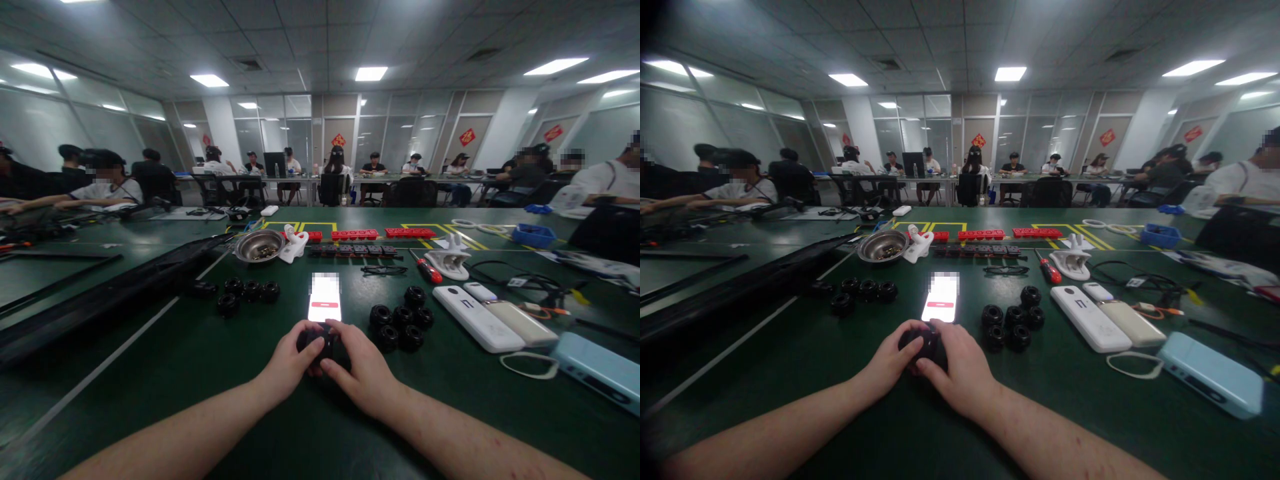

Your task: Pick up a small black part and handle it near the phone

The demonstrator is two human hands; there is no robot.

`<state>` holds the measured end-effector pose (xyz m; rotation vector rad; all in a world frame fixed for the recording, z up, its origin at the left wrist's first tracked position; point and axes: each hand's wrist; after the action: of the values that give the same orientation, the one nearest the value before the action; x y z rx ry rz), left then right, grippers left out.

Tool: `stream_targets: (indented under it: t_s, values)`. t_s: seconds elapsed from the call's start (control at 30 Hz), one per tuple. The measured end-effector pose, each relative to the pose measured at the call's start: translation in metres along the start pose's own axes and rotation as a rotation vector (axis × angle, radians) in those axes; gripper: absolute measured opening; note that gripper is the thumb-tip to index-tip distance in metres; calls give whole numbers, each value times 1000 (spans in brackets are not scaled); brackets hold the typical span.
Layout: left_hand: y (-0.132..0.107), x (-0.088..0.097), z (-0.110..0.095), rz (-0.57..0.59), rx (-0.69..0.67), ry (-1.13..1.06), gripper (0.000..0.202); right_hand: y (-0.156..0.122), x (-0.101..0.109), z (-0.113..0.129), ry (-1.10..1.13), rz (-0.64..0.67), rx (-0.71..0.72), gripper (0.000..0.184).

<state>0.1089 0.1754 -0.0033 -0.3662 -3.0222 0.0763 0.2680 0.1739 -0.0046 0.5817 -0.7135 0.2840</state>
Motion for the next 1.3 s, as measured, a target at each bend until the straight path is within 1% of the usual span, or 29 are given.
stream_targets:
  t_s: [0.07, 0.13, 0.3, 0.37, 0.47, 0.57, 0.63, 0.67, 0.8, 0.87, 0.93, 1.0, 1.03, 1.1, 1.2, 1.3]
  values:
    - [0, 0, 0, 7, 12, -6, 29, 1, 0, -1, -15, 25, -32, 38]
    - [2, 0, 2, 14, 13, -7, 29, 2, 0, -2, -15, 35, -18, 33]
    - [7, 0, 9, -23, 13, -24, 30, 2, -1, 0, 27, -12, 105, 43]
    - [5, 0, 8, -27, 0, -36, 30, 0, -1, 1, 24, -18, 88, 47]
    - [2, -1, 4, -19, -17, -51, 29, -2, 0, 1, -1, 3, 13, 46]
    - [1, 0, 3, 15, 8, -35, 31, -1, 1, -1, -14, 53, -49, 33]
    - [2, 0, 5, 30, 19, -22, 31, 0, 1, -1, -8, 50, -42, 29]
    - [4, 0, 6, 24, 22, -23, 31, 0, 1, -1, 0, 38, -15, 30]
    - [8, 1, 10, -19, 27, -54, 30, 0, 0, 1, 27, -6, 104, 45]
    - [7, 0, 10, -29, 22, -61, 29, 0, 0, 1, 21, -23, 82, 49]
    - [5, 0, 7, -25, 15, -60, 27, -1, -1, -1, 10, -19, 14, 50]
    - [3, -1, 3, -5, 18, -51, 26, -1, -2, -3, -3, 11, -46, 42]
    - [2, -1, 2, 1, 24, -40, 25, 0, -3, -3, -7, 26, -54, 38]
    - [2, -1, 0, -1, 45, -10, 24, 0, -2, -3, -5, 33, -15, 37]
    - [4, -1, 1, -22, 54, 12, 25, 1, -1, -1, 5, 12, 69, 46]
    - [4, -1, 2, -22, 16, -3, 26, 1, 0, 2, -4, 20, 54, 48]
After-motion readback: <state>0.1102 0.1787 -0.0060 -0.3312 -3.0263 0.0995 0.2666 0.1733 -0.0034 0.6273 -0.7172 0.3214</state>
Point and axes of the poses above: each hand's wrist, its own y-axis towards the middle knuckle, its own x-axis out of the back of the hand, z = x × y, and after that the axes turned 1 degree about -z, right-handed
